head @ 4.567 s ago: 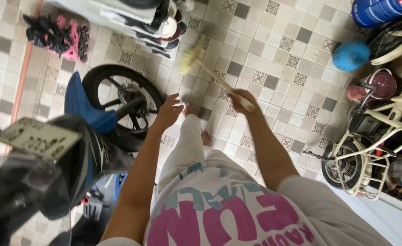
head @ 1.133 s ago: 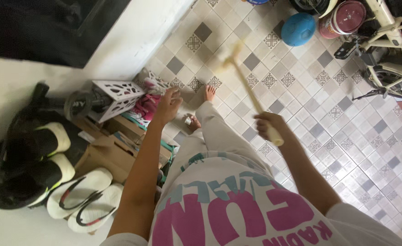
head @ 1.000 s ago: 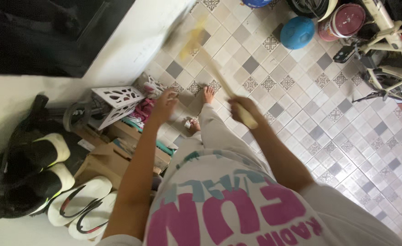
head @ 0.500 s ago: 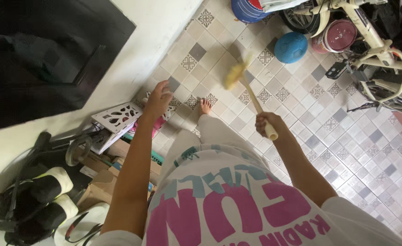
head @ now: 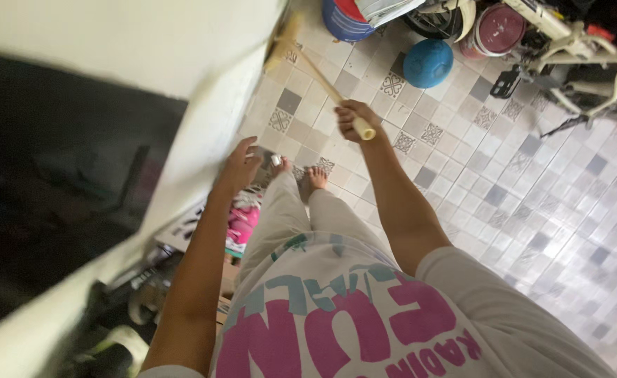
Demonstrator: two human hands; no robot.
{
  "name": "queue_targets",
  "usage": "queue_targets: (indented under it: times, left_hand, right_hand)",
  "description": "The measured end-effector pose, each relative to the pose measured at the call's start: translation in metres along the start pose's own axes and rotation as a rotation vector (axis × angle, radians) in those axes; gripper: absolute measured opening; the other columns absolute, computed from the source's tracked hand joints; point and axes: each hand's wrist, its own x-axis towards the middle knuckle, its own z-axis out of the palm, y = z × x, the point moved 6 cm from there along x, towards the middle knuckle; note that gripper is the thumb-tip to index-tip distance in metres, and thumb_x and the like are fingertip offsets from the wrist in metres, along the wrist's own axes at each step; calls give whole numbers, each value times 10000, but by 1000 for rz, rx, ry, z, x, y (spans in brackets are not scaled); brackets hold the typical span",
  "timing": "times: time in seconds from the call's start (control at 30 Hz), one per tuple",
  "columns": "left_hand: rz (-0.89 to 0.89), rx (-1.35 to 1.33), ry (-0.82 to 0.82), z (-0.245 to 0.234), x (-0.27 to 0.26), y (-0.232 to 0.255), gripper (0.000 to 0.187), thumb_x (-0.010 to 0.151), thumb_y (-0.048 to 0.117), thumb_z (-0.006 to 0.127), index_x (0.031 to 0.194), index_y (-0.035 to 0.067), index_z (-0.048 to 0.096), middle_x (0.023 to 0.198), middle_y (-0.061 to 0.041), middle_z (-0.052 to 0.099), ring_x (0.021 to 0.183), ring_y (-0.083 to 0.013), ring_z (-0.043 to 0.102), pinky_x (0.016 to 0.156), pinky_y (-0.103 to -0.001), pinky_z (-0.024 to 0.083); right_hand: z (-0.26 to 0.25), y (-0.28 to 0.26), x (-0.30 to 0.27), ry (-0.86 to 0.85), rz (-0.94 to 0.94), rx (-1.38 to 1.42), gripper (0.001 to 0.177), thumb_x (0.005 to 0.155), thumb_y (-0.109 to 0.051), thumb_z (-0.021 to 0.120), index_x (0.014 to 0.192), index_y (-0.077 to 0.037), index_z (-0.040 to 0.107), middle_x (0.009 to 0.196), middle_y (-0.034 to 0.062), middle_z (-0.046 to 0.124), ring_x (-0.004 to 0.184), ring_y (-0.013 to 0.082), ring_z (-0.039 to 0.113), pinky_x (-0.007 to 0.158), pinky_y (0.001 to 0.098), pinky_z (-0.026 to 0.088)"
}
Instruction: The person organizes footwear on the floor by hand, moving sandals and shoes into rows, and then uses a small broom to sweep debris from the tiled surface around a motorcycle.
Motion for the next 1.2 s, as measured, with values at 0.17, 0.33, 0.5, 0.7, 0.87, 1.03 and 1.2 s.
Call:
queue_targets:
  times: [0.17,0.33,0.5,0.7,0.87,1.03,1.2]
  left_hand:
    - [-15,62,-115,-15,40,34,574,936,140,630,1481,98,455,1366,-189,641,1175,-296,686,971,-374,548]
    - [9,84,-183,-35,71,51,589,947,147,628,1501,101,435,1390,-206,614,1208,-304,661,965,-379,553]
    - [13,126,-212,-51,84,46,584,946,158,627,1497,110,438,1400,-202,608,1195,-294,665,961,-367,552]
    - [4,52,-212,-65,95,19,591,942,142,635,1501,112,444,1399,-193,613,1177,-274,677,954,-363,555]
    - [42,11,-196,-91,72,26,585,941,117,623,1498,117,444,1409,-193,612,1194,-292,661,967,-371,546]
    - [-84,79,-194,-125,30,29,555,978,121,562,1513,127,413,1472,-183,557,1341,-298,585,1039,-373,515]
    - [-176,115,-165,-145,4,18,553,994,168,572,1520,133,402,1487,-171,536,1341,-308,573,1055,-375,492]
  right_hand:
    - [-49,-2,-116,-680,-58,305,262,1136,-196,434,1065,42,519,737,41,564,461,113,522,338,218,404]
    - [-102,57,-201,84,-321,621,284,1119,-205,432,1069,67,495,672,-18,526,451,77,485,367,153,424]
    - [-11,107,-196,668,-187,-90,159,981,-144,550,940,8,569,543,-45,464,349,47,397,272,186,304]
    - [108,54,-84,341,-256,-256,229,934,-121,613,729,-81,519,515,-1,460,354,114,439,302,255,366]
    - [161,-19,77,406,-498,-591,247,932,-129,633,720,-36,547,582,71,544,421,188,524,369,335,449]
    - [156,-101,187,522,-722,-727,162,889,-63,637,851,92,610,628,118,601,461,215,580,392,372,488]
    - [85,-114,181,684,-569,-1023,261,916,-138,649,1009,67,517,646,91,608,489,187,600,419,352,518]
